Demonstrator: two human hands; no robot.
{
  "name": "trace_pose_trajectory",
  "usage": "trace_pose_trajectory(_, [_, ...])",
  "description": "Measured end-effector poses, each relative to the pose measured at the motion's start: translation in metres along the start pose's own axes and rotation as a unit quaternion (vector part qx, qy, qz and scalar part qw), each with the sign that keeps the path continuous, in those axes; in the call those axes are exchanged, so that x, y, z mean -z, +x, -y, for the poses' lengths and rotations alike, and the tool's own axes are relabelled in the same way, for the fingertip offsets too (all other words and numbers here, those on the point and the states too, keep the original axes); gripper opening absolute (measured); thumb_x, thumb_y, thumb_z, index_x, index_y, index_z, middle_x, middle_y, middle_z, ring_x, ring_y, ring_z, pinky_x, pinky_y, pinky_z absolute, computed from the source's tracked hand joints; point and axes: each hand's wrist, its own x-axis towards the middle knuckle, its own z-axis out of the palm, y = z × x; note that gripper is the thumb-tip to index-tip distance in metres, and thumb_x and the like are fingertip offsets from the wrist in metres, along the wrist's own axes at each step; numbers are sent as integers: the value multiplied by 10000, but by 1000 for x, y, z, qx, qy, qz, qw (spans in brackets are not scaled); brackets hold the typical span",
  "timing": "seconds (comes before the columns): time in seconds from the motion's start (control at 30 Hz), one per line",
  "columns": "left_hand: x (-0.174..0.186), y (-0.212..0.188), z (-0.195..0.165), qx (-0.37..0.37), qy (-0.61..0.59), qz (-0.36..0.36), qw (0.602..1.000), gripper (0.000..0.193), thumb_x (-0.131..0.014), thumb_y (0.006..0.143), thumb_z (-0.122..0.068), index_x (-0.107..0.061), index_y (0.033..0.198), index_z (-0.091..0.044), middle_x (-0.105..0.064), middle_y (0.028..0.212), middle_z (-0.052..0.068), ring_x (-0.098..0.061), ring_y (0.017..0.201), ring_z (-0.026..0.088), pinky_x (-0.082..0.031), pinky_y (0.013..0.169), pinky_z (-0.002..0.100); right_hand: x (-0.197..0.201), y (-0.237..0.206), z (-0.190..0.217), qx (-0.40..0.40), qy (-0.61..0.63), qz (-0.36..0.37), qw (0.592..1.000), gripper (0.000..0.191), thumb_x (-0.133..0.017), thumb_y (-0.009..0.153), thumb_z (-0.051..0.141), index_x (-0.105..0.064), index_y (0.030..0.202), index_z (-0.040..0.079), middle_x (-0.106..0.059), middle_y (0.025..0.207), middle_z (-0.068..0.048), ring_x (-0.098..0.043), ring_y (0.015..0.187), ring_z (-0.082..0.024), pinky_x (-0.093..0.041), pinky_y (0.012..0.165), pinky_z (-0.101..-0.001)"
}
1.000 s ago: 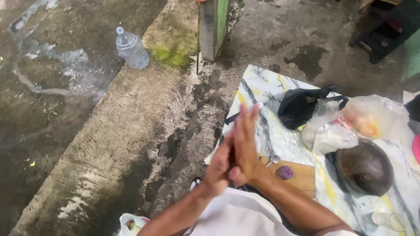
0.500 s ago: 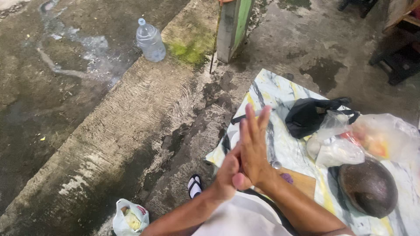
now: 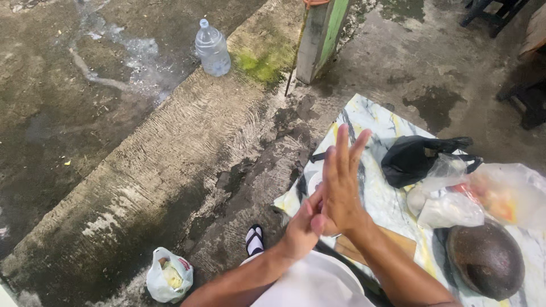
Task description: The person pinches portions of purple dough from a bowl and rolls each portion between their palms into round balls, placing the finished balls back into the bowl. They briefly step to a second table with trays of fried food, handle a plastic bag and cloth, then return to rolling more dough balls.
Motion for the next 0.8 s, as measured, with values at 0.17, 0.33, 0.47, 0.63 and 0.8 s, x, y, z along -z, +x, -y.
trace_pose_trajectory(0.17, [13,20,-11,-18,-55,5,998,913,-255,1030,-687,-156,1674,-48,-156,1753,138,-129,1634,274,-138,1323,432,-23,-23,49,43,86,77,992,1113,-246,909,895,-57,1704,140,21,1757,-241,136,1632,-494,145,1283,-698])
trace_pose_trajectory(0.33, [18,8,-54,-22,-51,-7,998,962,-282,1039,-741,-174,1671,-25,-160,1761,182,-141,1648,292,-146,1346,457,-27,-26,29,20,62,160,985,1109,-271,903,882,-126,1708,133,-32,1748,-258,3,1636,-479,75,1310,-732])
trace_pose_trajectory(0.47, [11,-3,-28,26,-46,30,998,963,-330,1060,-724,-165,1690,-16,-170,1727,245,-212,1597,343,-179,1331,499,-10,-1,4,4,-9,28,1000,973,-256,956,800,-87,1708,206,-17,1782,-210,53,1645,-462,115,1275,-719])
trace_pose_trajectory(0.63, [26,7,6,22,-46,59,997,1009,-346,999,-740,-116,1695,-46,-150,1748,199,-192,1617,318,-165,1312,477,-11,0,41,14,48,49,998,1037,-300,920,882,-99,1712,243,-19,1759,-256,99,1609,-558,74,1290,-731])
trace_pose_trajectory(0.8, [43,25,-7,48,-164,17,985,934,-223,1044,-703,-146,1664,-8,-180,1739,193,-183,1618,313,-149,1318,478,-30,-30,53,75,62,187,978,958,-350,938,871,-220,1684,283,-117,1772,-253,12,1673,-541,-27,1331,-700])
